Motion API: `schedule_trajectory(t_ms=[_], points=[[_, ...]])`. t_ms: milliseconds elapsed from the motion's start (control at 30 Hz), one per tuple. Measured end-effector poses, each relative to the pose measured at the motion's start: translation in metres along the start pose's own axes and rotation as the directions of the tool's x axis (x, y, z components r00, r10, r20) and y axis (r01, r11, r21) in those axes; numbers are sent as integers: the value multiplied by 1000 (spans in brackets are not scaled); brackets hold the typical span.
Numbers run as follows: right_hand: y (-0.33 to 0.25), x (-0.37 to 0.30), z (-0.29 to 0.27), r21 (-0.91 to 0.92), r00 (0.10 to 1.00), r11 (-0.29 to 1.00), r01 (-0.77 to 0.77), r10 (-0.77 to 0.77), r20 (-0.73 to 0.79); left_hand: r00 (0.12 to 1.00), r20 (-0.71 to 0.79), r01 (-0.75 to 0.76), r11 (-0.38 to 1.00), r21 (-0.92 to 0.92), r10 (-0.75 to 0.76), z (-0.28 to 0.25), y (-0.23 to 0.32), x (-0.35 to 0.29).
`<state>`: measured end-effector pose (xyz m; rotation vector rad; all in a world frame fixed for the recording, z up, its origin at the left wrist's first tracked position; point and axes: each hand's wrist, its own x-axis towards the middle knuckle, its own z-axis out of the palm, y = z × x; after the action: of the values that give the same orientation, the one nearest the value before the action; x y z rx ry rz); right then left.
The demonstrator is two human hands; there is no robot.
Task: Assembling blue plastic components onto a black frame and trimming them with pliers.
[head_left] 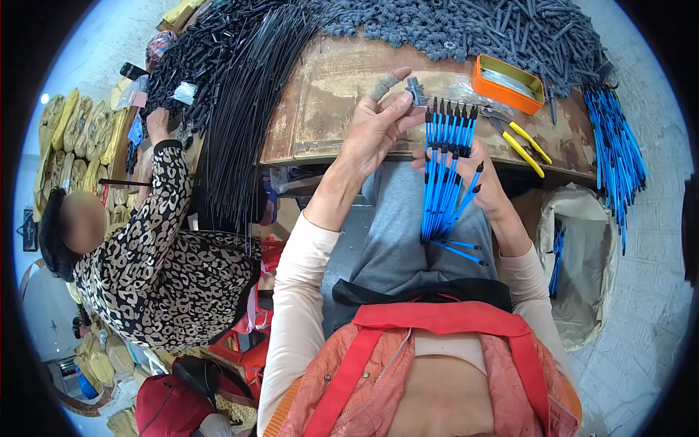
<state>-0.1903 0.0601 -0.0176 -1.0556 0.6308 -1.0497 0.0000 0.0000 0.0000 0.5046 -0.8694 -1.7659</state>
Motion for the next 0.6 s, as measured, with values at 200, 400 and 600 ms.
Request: schedule_trajectory(t_ms=[200, 400, 600], points=[[-1, -3, 1, 40, 1000, 999, 8, -8, -5, 1000, -8, 27, 999, -32, -28, 4, -5, -4], [1, -2, 0, 34, 1000, 999, -7, 8, -16, 996, -39, 81, 991, -107, -86, 1, -8, -3], [1, -3, 1, 6, 999, 1000, 26, -26, -23, 999, -35, 31, 992, -126, -35, 5, -9, -4]])
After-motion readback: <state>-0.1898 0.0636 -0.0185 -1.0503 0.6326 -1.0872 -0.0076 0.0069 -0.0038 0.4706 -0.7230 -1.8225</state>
